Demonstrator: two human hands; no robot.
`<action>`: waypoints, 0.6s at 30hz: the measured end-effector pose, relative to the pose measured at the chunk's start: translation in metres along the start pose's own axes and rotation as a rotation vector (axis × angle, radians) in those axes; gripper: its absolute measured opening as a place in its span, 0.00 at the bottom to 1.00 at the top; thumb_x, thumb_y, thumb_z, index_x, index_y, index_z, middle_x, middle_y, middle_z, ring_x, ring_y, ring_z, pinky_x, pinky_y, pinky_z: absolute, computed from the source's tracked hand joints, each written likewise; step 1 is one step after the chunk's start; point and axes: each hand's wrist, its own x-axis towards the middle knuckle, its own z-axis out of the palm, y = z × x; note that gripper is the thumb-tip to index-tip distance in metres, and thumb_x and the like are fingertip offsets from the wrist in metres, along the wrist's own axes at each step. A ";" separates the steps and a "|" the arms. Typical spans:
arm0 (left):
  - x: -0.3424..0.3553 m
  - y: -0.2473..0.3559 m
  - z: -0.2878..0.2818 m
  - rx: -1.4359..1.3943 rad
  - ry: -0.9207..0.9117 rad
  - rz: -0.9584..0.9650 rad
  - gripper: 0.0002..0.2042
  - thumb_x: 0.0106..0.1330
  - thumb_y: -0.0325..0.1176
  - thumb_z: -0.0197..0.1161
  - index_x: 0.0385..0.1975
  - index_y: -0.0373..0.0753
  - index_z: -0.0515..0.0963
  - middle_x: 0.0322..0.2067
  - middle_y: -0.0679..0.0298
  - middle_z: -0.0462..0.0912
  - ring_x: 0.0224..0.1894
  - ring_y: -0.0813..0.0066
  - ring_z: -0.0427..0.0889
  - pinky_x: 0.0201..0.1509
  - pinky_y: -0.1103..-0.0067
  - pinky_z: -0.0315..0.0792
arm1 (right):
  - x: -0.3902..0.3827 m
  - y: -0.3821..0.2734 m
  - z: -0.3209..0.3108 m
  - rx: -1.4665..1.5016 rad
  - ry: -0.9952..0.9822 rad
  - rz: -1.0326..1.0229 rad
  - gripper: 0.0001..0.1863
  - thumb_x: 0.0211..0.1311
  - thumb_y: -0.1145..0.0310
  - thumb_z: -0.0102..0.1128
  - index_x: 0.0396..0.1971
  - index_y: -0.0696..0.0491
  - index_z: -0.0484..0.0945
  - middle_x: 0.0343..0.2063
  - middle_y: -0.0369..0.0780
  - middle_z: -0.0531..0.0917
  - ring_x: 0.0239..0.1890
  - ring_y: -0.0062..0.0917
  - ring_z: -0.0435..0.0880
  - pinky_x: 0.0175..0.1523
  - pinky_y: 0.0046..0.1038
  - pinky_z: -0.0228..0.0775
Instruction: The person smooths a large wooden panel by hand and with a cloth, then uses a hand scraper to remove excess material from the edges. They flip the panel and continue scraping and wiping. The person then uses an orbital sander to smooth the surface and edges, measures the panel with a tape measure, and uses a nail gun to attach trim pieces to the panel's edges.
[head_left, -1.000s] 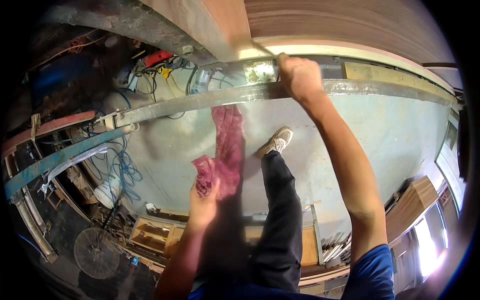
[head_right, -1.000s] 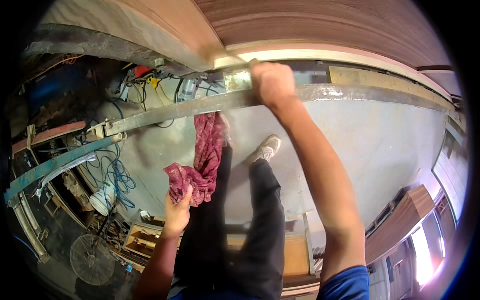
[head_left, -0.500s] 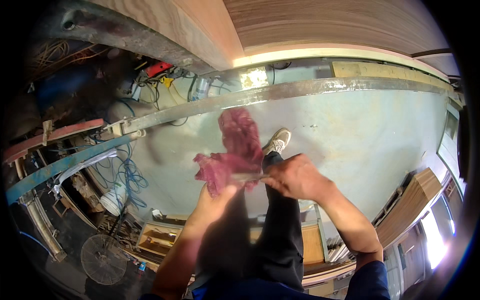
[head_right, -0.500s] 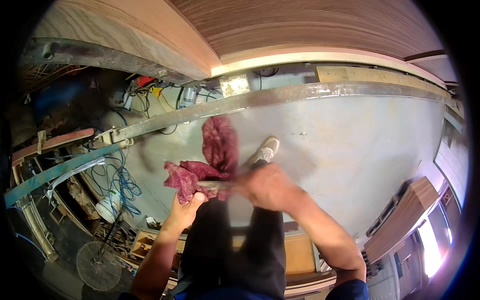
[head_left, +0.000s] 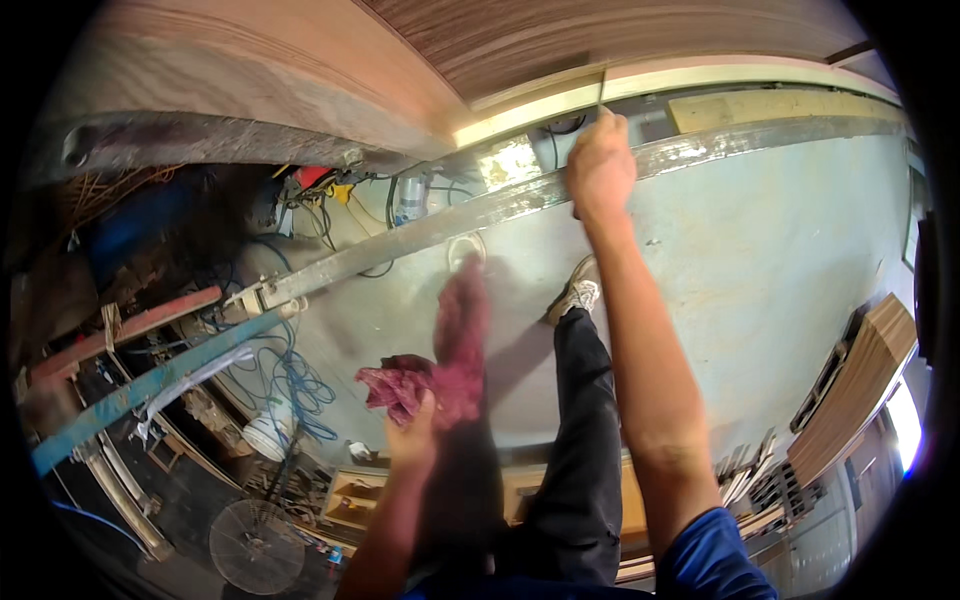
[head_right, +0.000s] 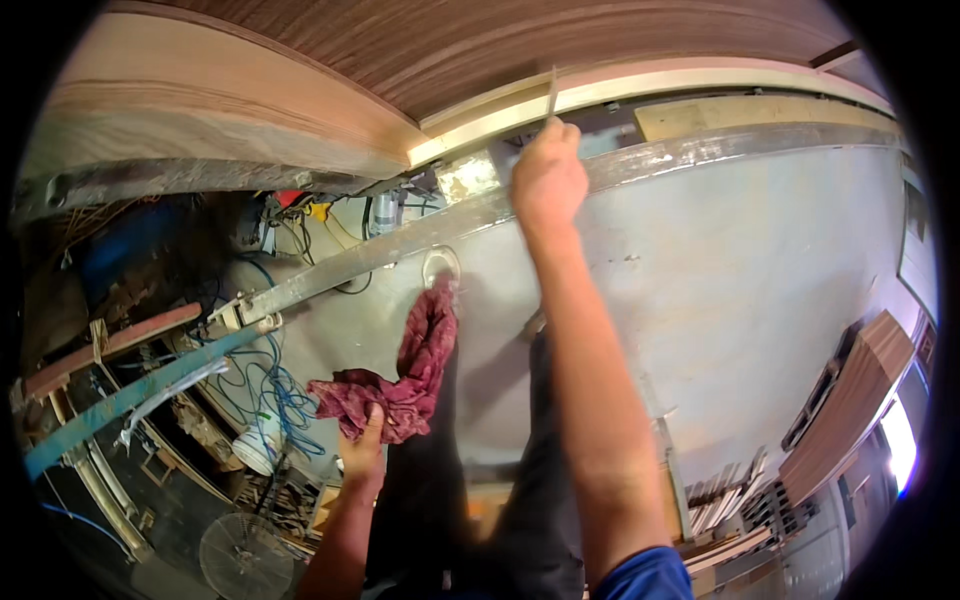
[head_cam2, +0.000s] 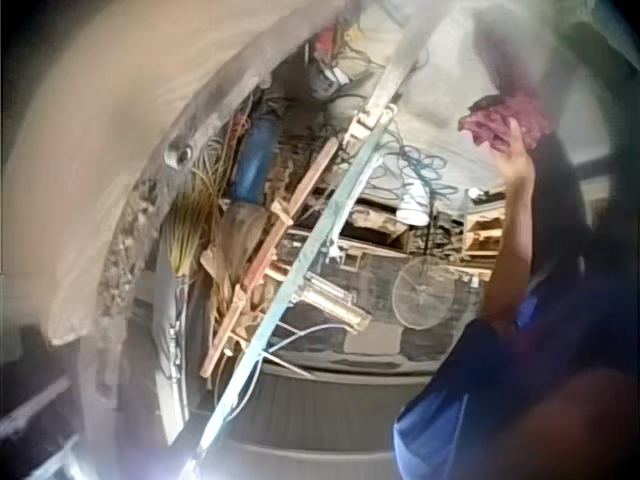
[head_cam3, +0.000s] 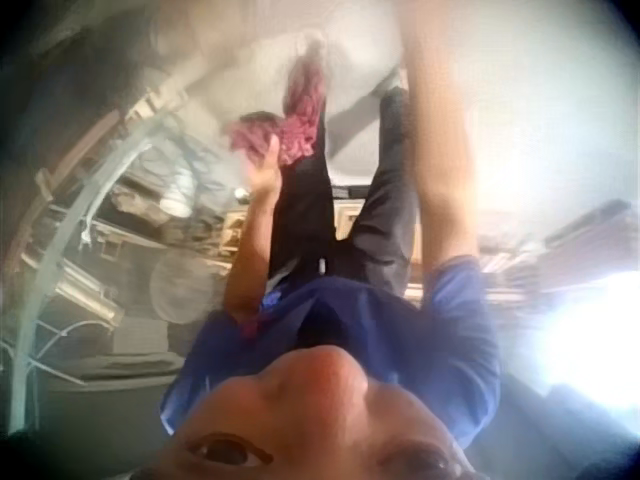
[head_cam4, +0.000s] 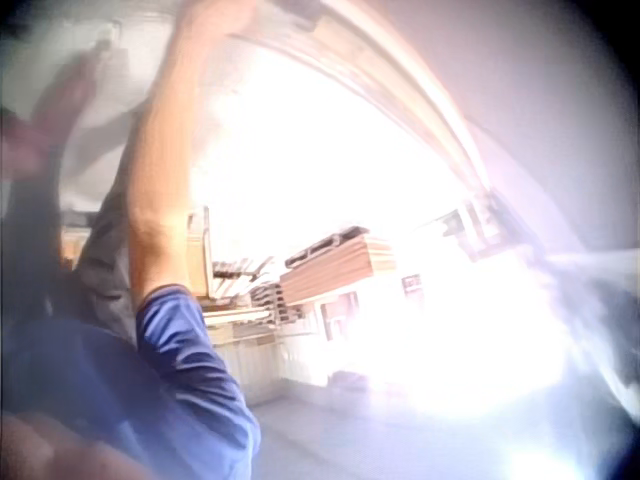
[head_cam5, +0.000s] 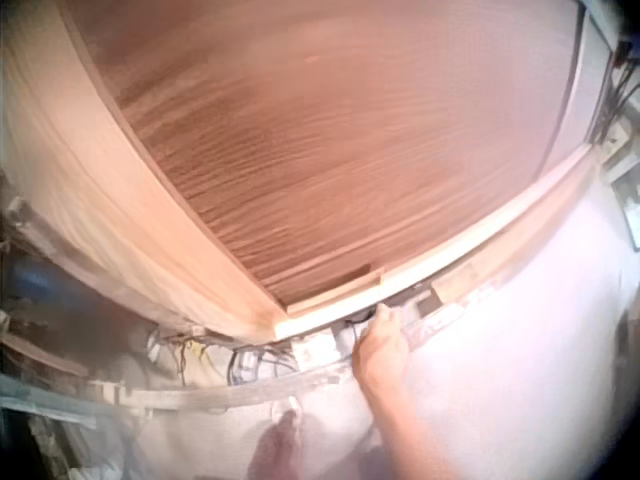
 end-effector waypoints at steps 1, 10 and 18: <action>0.004 -0.003 -0.002 0.008 -0.011 0.031 0.22 0.77 0.32 0.65 0.65 0.35 0.67 0.58 0.63 0.76 0.58 0.71 0.76 0.64 0.72 0.71 | -0.011 -0.018 0.012 0.013 0.050 0.008 0.11 0.69 0.71 0.55 0.49 0.55 0.76 0.44 0.49 0.80 0.39 0.48 0.87 0.43 0.46 0.82; 0.047 0.006 -0.048 0.267 -0.257 0.022 0.25 0.78 0.35 0.63 0.70 0.34 0.66 0.63 0.63 0.75 0.63 0.71 0.75 0.69 0.72 0.71 | -0.089 -0.134 0.034 0.224 -0.287 0.276 0.17 0.70 0.71 0.52 0.57 0.57 0.75 0.50 0.53 0.80 0.40 0.56 0.86 0.46 0.53 0.80; 0.065 0.054 -0.036 0.125 -0.087 0.159 0.22 0.79 0.36 0.62 0.66 0.31 0.69 0.61 0.59 0.77 0.62 0.69 0.76 0.69 0.72 0.69 | -0.163 -0.082 -0.103 0.504 -0.693 0.063 0.11 0.72 0.64 0.60 0.36 0.57 0.79 0.33 0.51 0.81 0.31 0.52 0.82 0.35 0.47 0.72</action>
